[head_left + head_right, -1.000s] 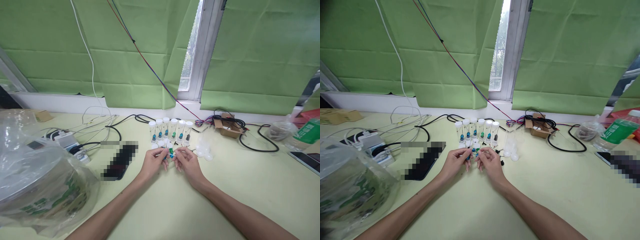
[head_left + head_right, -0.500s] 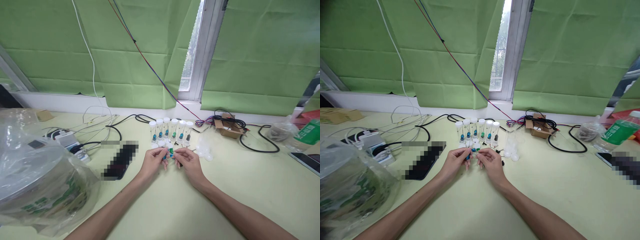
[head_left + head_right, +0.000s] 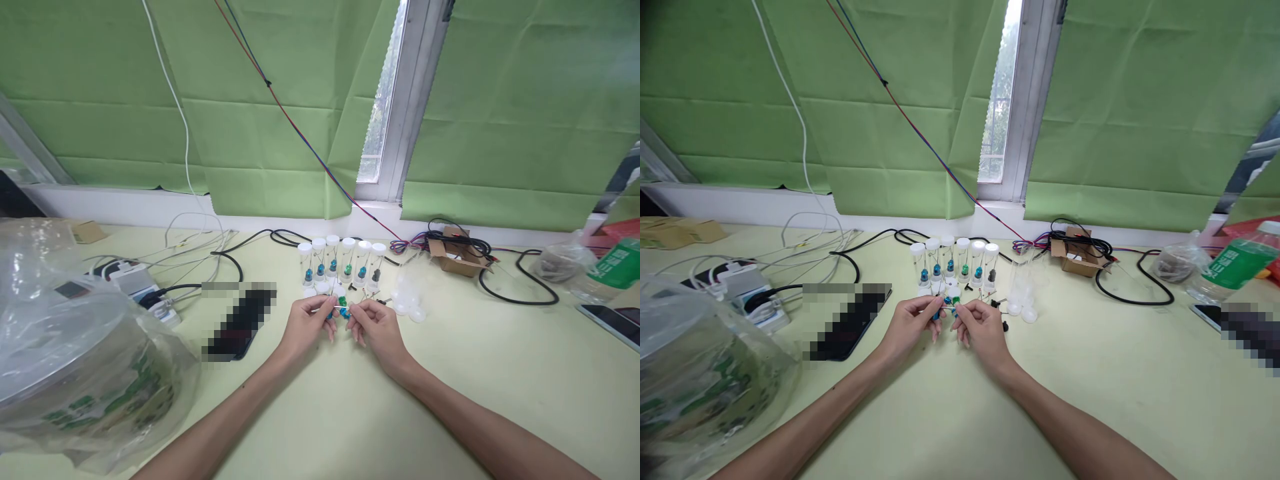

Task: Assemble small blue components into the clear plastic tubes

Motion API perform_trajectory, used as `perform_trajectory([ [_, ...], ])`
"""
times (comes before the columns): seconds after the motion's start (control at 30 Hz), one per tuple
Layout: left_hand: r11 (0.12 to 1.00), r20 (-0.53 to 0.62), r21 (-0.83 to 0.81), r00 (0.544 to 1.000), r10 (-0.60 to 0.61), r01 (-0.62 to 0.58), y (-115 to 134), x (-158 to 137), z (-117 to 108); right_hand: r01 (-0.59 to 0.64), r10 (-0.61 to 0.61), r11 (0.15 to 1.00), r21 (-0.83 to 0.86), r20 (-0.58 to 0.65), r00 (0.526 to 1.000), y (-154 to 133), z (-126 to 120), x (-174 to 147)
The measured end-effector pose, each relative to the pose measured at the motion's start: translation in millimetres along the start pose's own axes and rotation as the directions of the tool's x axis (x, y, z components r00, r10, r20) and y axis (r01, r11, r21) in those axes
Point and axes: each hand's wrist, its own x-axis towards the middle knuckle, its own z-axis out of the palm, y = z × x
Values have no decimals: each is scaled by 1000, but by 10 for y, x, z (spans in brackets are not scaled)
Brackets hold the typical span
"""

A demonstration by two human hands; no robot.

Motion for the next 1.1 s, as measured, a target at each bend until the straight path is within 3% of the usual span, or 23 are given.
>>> perform_trajectory([
  [0.43, 992, -14, 123, 999, 42, -40, 48, -47, 21, -145, 142, 988, 62, 40, 989, -54, 24, -33],
  [0.6, 998, -35, 66, 999, 16, -14, 23, -15, 19, -89, 88, 996, 27, 43, 995, -42, 30, -33],
  [0.87, 988, -46, -137, 996, -81, 74, 0, 11, -17, 103, -103, 995, 7, 80, 991, -32, 11, -36],
  [1.1, 942, 33, -289, 985, -170, 172, 5, 0, -20, 130, -124, 989, -70, 84, 989, -98, 25, -57],
])
